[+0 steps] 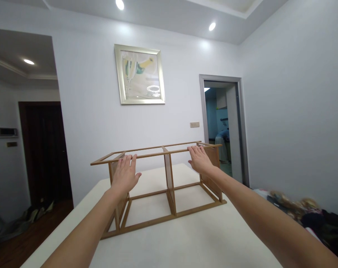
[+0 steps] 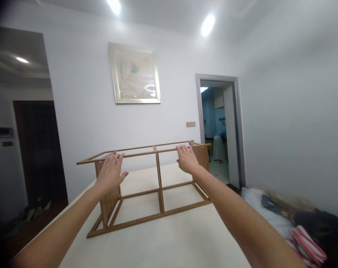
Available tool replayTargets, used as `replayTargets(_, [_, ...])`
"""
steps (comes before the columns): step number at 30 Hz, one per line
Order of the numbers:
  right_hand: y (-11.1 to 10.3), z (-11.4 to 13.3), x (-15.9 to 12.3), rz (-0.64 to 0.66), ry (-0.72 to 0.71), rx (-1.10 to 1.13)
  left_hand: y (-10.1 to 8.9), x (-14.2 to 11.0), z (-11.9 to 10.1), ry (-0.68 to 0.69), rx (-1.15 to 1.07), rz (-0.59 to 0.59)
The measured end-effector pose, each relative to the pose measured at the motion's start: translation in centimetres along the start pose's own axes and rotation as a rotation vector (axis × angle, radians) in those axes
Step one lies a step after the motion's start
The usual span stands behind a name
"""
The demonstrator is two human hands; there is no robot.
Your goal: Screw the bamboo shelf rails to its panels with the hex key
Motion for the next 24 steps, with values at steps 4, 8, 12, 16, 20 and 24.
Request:
replayTargets(4, [0.2,0.8,-1.5,-0.025,0.034,0.068,-0.4,-1.0,-0.6,-0.013,-0.063,-0.081])
replayTargets(8, [4.1,3.4,-5.7,0.057,0.039,0.175,2.8,-5.4,-2.8,-0.037,-0.218,-0.123])
replayTargets(12, [10.7,6.3,-11.5,0.263,0.033,0.288,11.9,-12.3,-5.8,-0.009,-0.331,0.267])
replayTargets(16, [15.4,7.5,-15.8,0.424,0.061,0.379,18.5,-17.5,-6.0,-0.146,-0.416,0.548])
replayTargets(20, [16.6,7.2,-17.0,0.489,0.085,0.447,18.9,-18.3,-5.3,-0.190,-0.508,0.614])
replayTargets(24, [16.4,7.2,-17.5,0.530,0.088,0.490,17.9,-18.4,-5.4,-0.190,-0.500,0.607])
Point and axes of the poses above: each hand's wrist, its own x-axis towards the middle knuckle, its own y-axis out of the palm, z = x × y, the point moved 5 cm from there along x, towards the middle knuckle, and after that the axes turned 14 degrees about z, right-handed, at the moved point
